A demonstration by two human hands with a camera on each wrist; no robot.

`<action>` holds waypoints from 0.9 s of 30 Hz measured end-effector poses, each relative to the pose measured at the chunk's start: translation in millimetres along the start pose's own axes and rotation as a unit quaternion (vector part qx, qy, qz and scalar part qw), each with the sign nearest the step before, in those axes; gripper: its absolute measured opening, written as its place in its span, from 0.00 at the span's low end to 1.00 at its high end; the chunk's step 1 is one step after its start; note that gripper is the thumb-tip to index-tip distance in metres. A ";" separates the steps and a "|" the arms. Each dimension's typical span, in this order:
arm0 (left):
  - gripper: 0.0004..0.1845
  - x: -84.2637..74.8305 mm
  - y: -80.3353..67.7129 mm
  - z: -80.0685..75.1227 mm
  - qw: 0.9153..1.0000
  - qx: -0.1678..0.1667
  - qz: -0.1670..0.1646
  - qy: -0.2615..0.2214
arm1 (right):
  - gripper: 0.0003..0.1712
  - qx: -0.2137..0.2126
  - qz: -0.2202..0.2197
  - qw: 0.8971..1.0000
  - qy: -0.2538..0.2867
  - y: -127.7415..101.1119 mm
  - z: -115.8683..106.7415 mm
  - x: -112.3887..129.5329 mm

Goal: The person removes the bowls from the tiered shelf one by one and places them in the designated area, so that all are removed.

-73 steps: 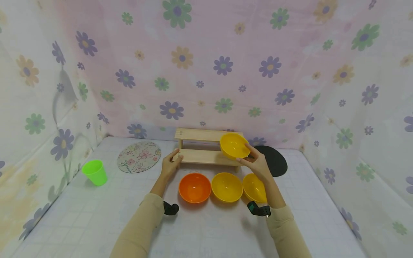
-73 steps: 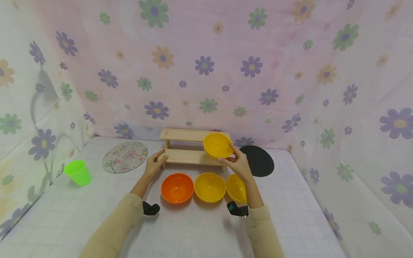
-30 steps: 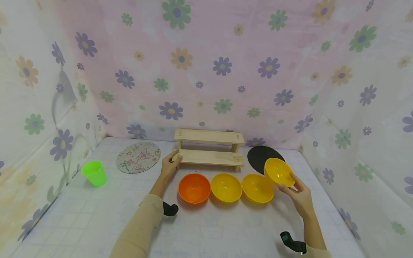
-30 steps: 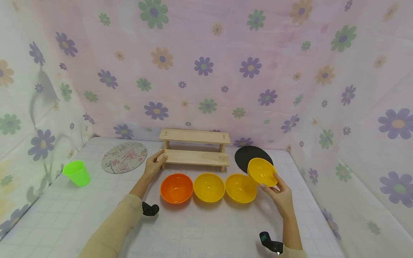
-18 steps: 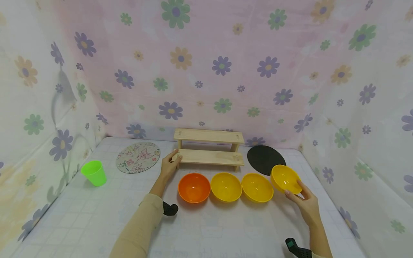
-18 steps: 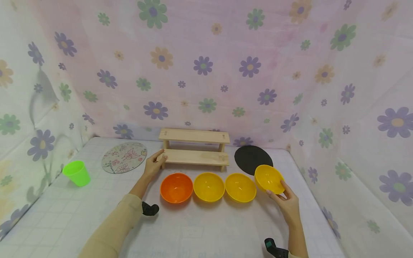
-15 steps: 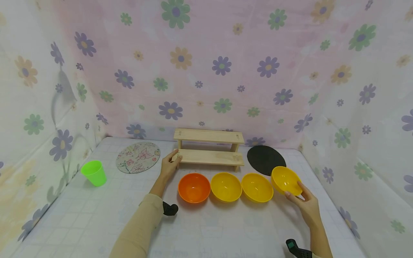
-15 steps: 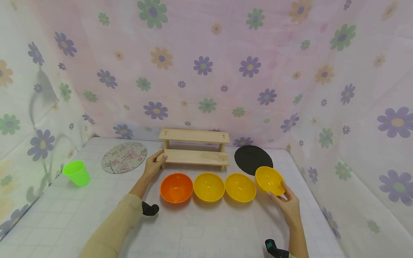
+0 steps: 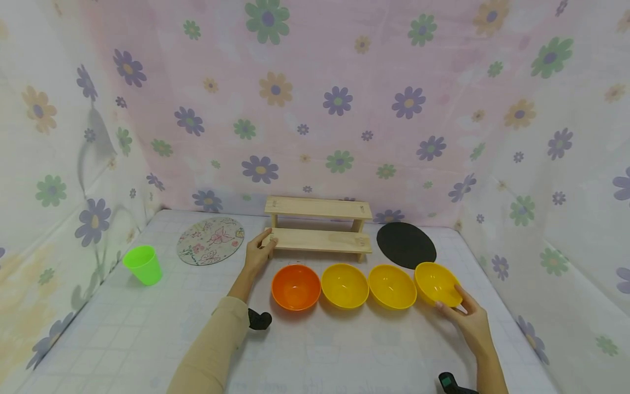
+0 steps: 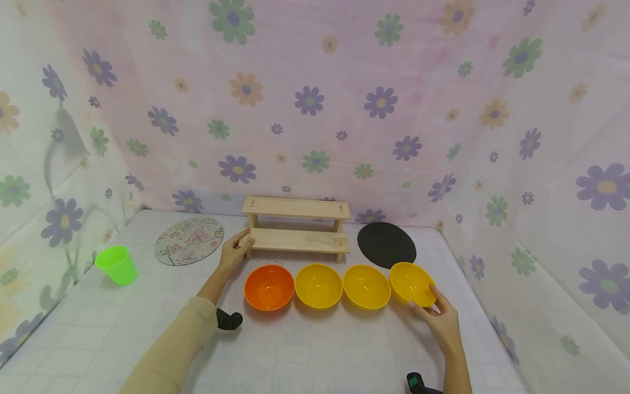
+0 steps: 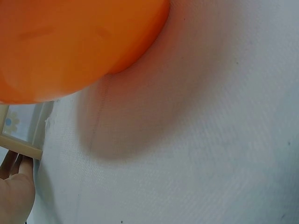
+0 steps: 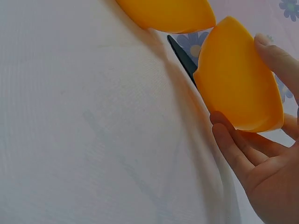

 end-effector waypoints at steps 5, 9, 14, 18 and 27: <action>0.25 -0.3 -0.3 0.6 1.000 0.000 -0.003 -0.002 | 0.47 0.008 0.003 1.000 -0.005 -1.4 -0.9 -3.6; 0.25 9.8 6.4 -0.5 1.000 -0.004 -0.003 -0.013 | 0.47 0.015 0.004 1.000 -0.005 -1.6 -1.8 -7.6; 0.25 32.2 17.0 -1.9 1.000 -0.017 0.007 0.002 | 0.46 0.028 -0.008 1.000 0.005 -3.6 -1.8 -10.5; 0.25 41.2 19.7 -3.4 0.999 -0.021 0.019 0.023 | 0.45 0.033 -0.030 0.999 -0.010 -4.8 -1.5 -10.4; 0.22 43.1 13.4 -16.6 0.999 0.013 0.007 0.045 | 0.45 0.030 -0.046 0.993 -0.103 -2.9 -6.7 3.6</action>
Point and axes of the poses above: each hand's wrist, its own y-axis towards the middle knuckle, its own z-axis out of the palm, x = y × z, the point moved 1 cm from there along y, towards the middle knuckle, and after that the axes turned 5 degrees about -y, right-handed, at the moved point
